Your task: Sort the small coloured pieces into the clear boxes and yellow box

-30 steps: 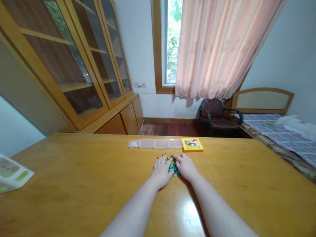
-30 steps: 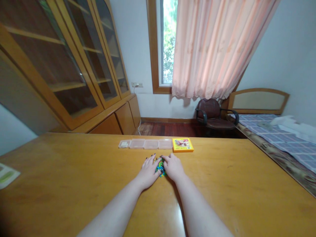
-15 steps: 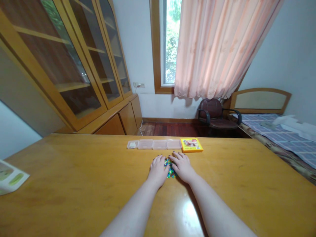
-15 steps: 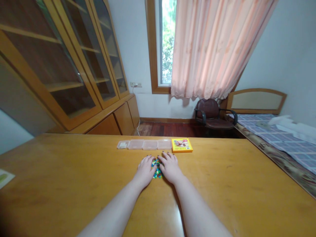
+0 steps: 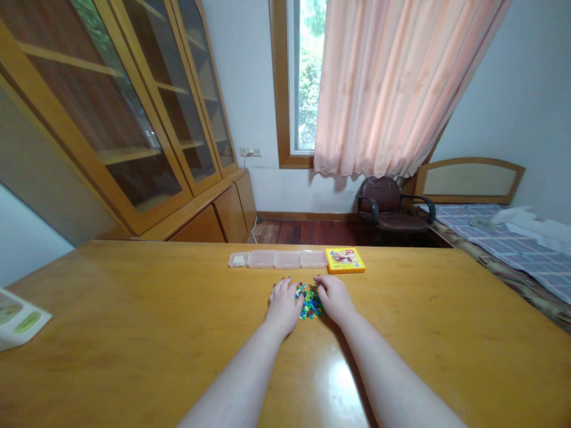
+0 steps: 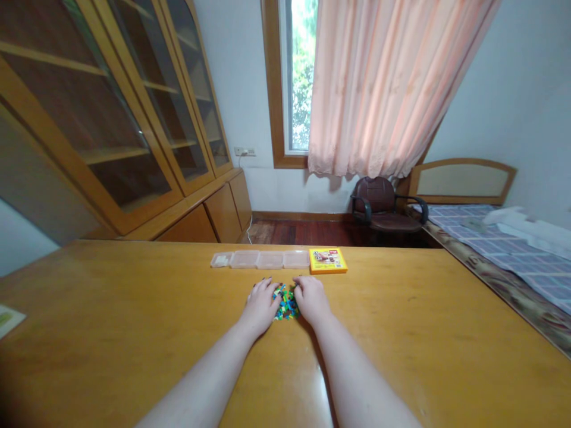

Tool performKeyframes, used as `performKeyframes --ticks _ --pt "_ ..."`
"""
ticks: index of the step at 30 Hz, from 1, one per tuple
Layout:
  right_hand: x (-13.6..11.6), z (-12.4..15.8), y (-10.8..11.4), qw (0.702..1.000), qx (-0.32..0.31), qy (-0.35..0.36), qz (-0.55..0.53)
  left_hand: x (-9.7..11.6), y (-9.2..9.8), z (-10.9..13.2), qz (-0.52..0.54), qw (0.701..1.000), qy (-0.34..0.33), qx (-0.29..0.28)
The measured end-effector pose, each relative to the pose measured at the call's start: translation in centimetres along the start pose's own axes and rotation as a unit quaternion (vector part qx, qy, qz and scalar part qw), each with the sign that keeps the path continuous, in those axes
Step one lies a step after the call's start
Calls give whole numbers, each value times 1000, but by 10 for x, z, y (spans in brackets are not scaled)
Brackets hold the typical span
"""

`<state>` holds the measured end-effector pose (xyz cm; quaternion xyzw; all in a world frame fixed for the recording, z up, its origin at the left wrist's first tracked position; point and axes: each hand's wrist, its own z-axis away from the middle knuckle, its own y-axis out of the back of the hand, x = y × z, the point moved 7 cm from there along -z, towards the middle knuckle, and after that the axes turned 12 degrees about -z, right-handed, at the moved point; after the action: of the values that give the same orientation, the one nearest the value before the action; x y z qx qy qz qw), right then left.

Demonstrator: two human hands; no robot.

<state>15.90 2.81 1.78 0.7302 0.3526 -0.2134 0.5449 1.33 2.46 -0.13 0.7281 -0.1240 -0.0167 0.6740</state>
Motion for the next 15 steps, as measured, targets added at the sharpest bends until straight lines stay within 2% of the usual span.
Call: performKeyframes --ticks 5,7,11,15 --pt "-9 4 -11 997 -70 30 -29 2 -8 2 -15 999 -25 -24" --pt "-10 4 -12 995 -78 33 -55 2 -8 1 -15 999 -24 -24" --pt "1 2 -9 990 -36 0 -138 -2 -2 -2 6 1000 8 0" --pt "18 -1 -10 963 12 -66 -260 -4 5 -2 25 999 19 20"
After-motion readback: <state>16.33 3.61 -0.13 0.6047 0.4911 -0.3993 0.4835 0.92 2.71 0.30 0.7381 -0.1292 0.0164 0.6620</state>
